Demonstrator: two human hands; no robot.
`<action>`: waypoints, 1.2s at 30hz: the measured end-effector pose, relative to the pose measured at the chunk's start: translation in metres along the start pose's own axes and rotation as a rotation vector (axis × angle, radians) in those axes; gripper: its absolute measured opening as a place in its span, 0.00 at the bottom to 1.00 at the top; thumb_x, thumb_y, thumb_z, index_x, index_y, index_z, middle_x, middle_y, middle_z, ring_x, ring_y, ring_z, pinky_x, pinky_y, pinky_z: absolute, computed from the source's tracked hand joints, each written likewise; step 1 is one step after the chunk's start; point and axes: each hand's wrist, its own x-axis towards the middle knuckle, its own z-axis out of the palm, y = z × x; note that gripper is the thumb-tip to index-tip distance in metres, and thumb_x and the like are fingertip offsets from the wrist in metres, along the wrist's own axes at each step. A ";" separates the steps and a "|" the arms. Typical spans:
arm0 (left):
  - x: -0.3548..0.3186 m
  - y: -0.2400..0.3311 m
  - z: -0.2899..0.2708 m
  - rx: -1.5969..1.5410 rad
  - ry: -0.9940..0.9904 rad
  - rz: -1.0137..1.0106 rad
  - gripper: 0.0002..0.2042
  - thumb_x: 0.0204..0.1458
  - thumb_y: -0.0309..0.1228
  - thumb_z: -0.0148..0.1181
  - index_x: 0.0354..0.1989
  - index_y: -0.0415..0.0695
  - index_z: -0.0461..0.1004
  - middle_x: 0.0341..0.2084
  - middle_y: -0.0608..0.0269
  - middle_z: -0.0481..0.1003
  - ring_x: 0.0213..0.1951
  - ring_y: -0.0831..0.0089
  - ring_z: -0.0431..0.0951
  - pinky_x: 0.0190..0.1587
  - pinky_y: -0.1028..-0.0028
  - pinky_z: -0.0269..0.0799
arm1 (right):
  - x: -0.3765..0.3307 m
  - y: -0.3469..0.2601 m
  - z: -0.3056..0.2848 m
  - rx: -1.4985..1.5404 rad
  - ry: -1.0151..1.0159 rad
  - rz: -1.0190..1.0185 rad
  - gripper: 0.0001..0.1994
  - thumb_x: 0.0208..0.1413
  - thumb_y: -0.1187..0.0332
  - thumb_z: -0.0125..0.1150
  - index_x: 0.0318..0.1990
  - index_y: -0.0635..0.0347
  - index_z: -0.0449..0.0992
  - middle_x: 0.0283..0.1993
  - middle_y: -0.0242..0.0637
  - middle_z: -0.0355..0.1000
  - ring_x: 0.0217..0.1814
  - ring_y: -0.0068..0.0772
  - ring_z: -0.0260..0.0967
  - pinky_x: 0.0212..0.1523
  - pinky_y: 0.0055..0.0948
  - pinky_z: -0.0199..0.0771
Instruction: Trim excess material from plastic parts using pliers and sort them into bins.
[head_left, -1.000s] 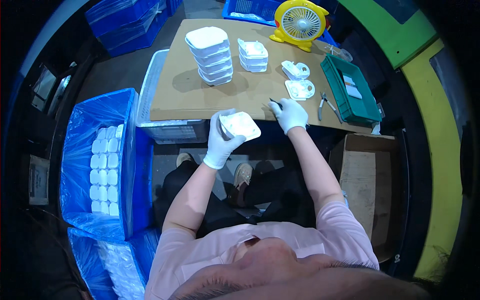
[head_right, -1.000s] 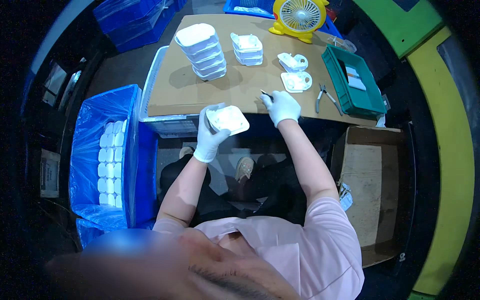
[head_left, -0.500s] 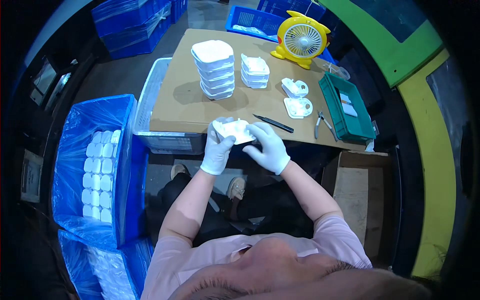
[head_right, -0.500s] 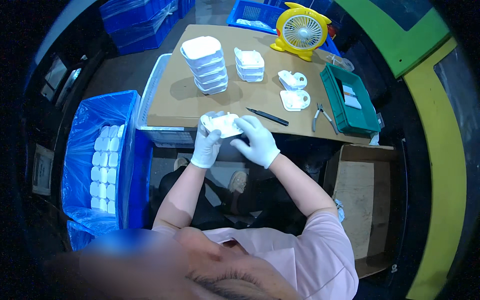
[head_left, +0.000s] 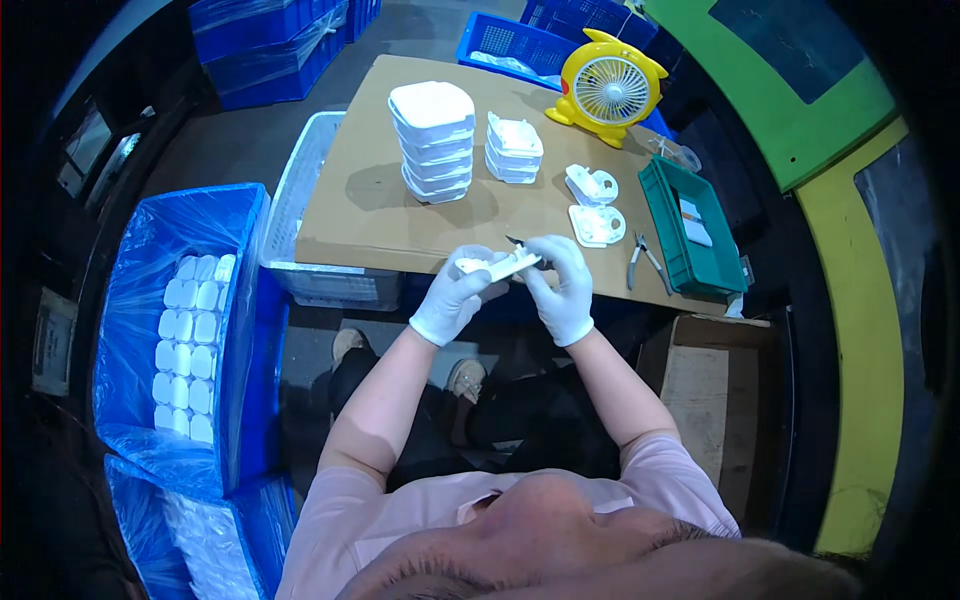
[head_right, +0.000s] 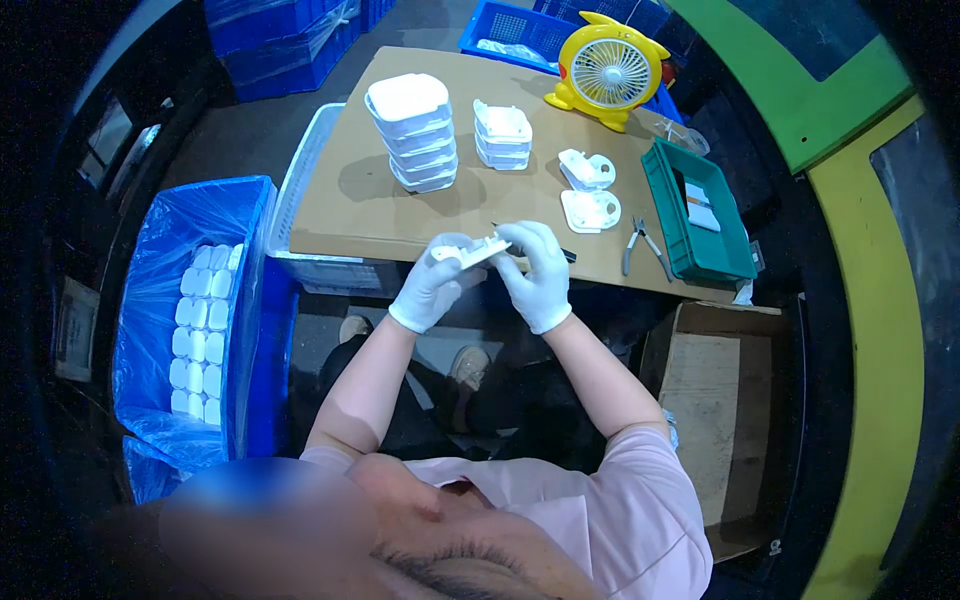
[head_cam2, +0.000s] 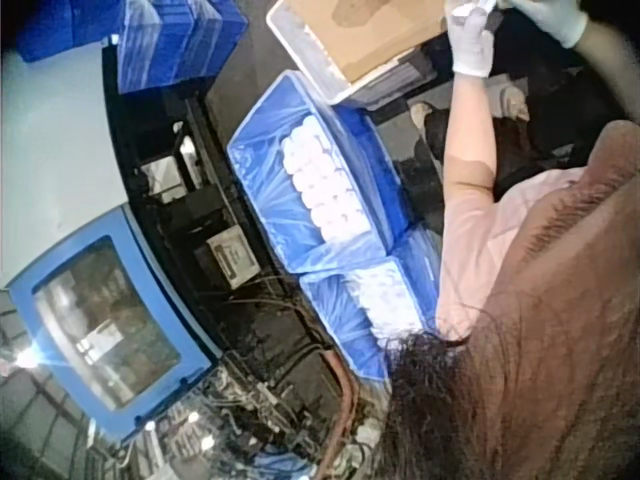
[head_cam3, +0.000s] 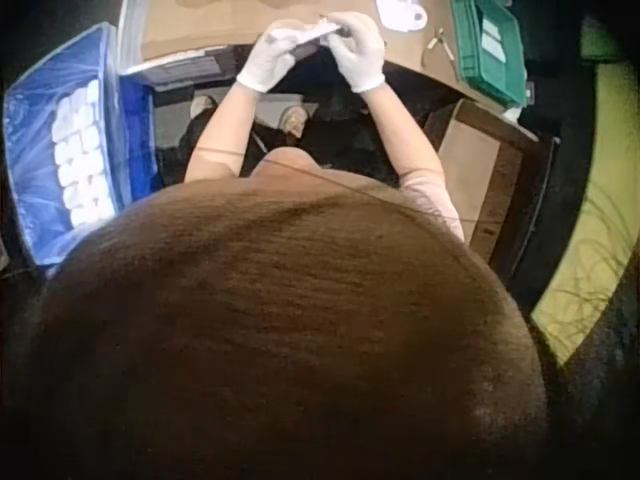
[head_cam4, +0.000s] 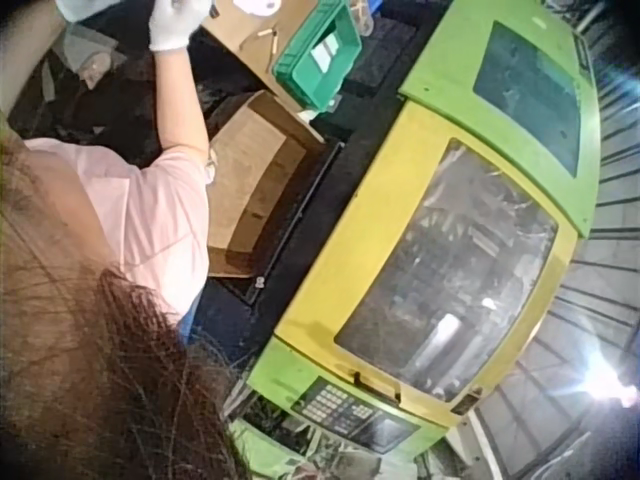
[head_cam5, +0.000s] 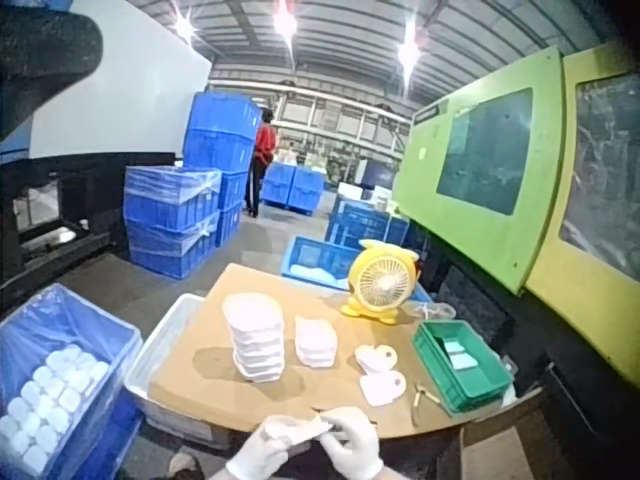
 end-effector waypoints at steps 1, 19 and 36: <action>0.002 -0.001 0.000 -0.004 -0.001 0.000 0.24 0.49 0.41 0.66 0.51 0.46 0.65 0.47 0.62 0.71 0.51 0.71 0.72 0.54 0.66 0.69 | -0.002 0.001 0.003 -0.004 -0.002 0.001 0.16 0.47 0.77 0.64 0.46 0.62 0.73 0.43 0.38 0.69 0.44 0.33 0.69 0.44 0.29 0.71; 0.012 -0.006 0.004 0.362 0.007 0.214 0.38 0.44 0.30 0.69 0.63 0.43 0.52 0.58 0.58 0.60 0.60 0.70 0.62 0.61 0.69 0.60 | 0.027 -0.007 0.019 0.839 -0.221 0.499 0.50 0.36 0.61 0.75 0.67 0.58 0.49 0.62 0.37 0.57 0.64 0.31 0.58 0.64 0.34 0.57; 0.032 -0.028 -0.008 0.976 0.244 0.259 0.23 0.48 0.26 0.63 0.53 0.35 0.64 0.47 0.53 0.71 0.37 0.75 0.77 0.38 0.74 0.74 | 0.269 0.085 -0.010 -0.790 -0.899 -0.015 0.49 0.28 0.55 0.75 0.63 0.57 0.60 0.61 0.47 0.63 0.64 0.47 0.59 0.64 0.37 0.59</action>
